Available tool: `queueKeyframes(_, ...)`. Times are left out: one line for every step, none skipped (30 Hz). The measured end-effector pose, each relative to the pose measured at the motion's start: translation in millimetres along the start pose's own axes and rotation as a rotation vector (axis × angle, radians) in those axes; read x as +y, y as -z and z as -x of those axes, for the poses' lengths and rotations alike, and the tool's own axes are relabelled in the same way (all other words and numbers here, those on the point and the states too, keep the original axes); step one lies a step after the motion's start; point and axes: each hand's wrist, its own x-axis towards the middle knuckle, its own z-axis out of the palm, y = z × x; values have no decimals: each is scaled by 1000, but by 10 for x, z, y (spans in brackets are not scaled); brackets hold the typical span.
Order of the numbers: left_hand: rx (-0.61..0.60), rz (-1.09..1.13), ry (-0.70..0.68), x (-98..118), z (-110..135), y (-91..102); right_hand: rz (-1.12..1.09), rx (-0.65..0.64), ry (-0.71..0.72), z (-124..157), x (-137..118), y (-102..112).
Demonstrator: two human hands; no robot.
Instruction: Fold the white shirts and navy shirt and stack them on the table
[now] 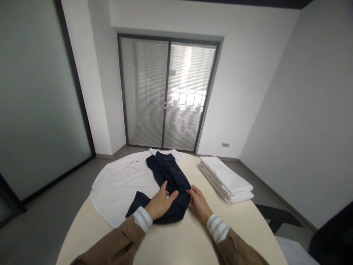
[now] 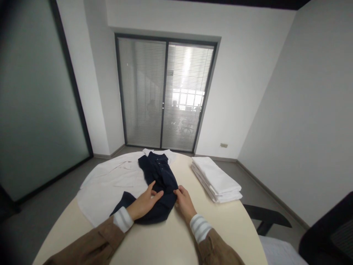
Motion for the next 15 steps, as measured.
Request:
queueKeyframes(-21,64,37,-32,-37,8,-48,-40,-18,22,-7,-19)
queueKeyframes(-40,127,65,-63,-70,11,-75,-89,-20,44,-14,-35)
queueKeyframes(-55,180,86,-92,-98,8,-80,-145,-7,66,-21,-46)
queueKeyframes(-65,220,103,-117,-120,1,-70,-204,19,87,-29,-53)
queueKeyframes(-69,248,117,-137,-135,-10,-53,-260,48,107,-38,-59)
queueKeyframes(-66,263,122,-151,-145,-22,-36,-306,73,124,-48,-63)
queueKeyframes(-57,272,118,-159,-151,-33,-23,-339,85,137,-58,-68)
queueKeyframes(-46,283,105,-162,-155,-40,-18,-362,82,147,-68,-74)
queueKeyframes(-32,301,88,-161,-160,-43,-22,-370,69,152,-77,-81)
queueKeyframes(-13,325,74,-157,-166,-38,-35,-365,52,151,-85,-88)
queueKeyframes(11,355,66,-152,-174,-25,-51,-345,39,146,-92,-94)
queueKeyframes(42,391,69,-147,-185,-3,-68,-312,31,135,-96,-96)
queueKeyframes(75,436,80,-144,-199,27,-83,-264,31,119,-98,-92)
queueKeyframes(110,490,93,-145,-215,64,-94,-208,34,97,-98,-79)
queueKeyframes(153,559,101,-153,-233,106,-98,-148,38,71,-95,-56)
